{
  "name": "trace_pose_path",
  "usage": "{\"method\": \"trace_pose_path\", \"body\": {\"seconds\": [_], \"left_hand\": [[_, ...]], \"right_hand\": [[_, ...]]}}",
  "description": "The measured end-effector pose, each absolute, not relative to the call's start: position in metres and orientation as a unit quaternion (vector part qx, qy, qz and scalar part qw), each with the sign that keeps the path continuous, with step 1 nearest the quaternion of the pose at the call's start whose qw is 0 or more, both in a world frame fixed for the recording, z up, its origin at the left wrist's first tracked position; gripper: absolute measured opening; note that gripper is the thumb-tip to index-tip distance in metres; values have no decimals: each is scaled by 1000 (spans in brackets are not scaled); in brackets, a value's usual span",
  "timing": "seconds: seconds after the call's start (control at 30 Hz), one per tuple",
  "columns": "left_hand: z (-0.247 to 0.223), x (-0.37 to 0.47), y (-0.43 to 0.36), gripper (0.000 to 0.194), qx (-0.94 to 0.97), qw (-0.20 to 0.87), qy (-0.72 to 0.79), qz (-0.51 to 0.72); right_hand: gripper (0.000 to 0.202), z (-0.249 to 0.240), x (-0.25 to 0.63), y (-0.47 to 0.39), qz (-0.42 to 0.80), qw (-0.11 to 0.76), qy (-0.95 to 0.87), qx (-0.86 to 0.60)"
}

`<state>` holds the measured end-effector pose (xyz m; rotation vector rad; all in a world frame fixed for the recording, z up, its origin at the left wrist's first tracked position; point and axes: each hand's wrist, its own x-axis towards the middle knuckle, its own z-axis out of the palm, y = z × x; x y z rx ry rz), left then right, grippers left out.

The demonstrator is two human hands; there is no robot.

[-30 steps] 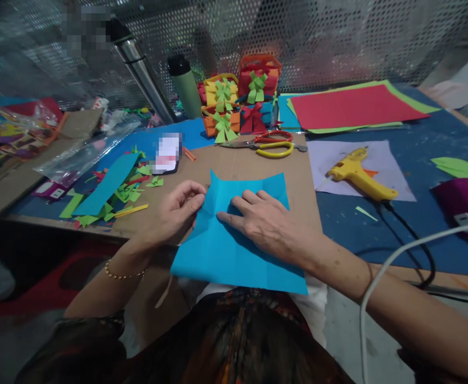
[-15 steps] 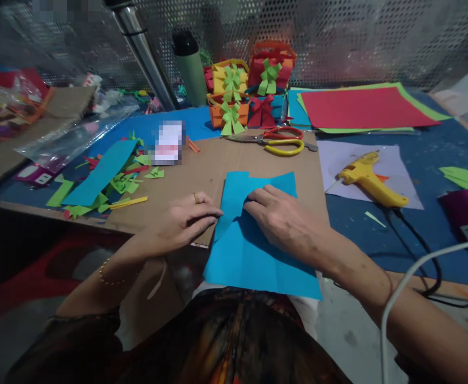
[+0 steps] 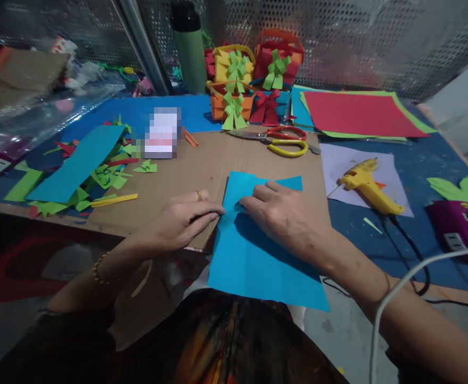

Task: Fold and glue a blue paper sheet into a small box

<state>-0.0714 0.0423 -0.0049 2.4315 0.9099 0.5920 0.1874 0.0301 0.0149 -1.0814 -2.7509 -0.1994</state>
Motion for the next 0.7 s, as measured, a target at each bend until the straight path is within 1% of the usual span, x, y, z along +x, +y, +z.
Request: {"method": "trace_pose_path", "body": {"seconds": [0.13, 0.3, 0.43, 0.6, 0.7], "left_hand": [[0, -68, 47, 26, 880, 267, 356, 164], [19, -63, 62, 18, 866, 300, 391, 89], [34, -61, 84, 13, 880, 318, 347, 62], [29, -58, 106, 18, 932, 193, 276, 134], [13, -59, 111, 21, 948, 155, 242, 137]], "right_hand": [[31, 15, 183, 37, -42, 83, -914, -394], [28, 20, 179, 46, 31, 57, -910, -409], [25, 20, 175, 50, 62, 86, -899, -425], [21, 11, 174, 54, 66, 100, -889, -441], [18, 7, 174, 54, 58, 106, -886, -447]]}}
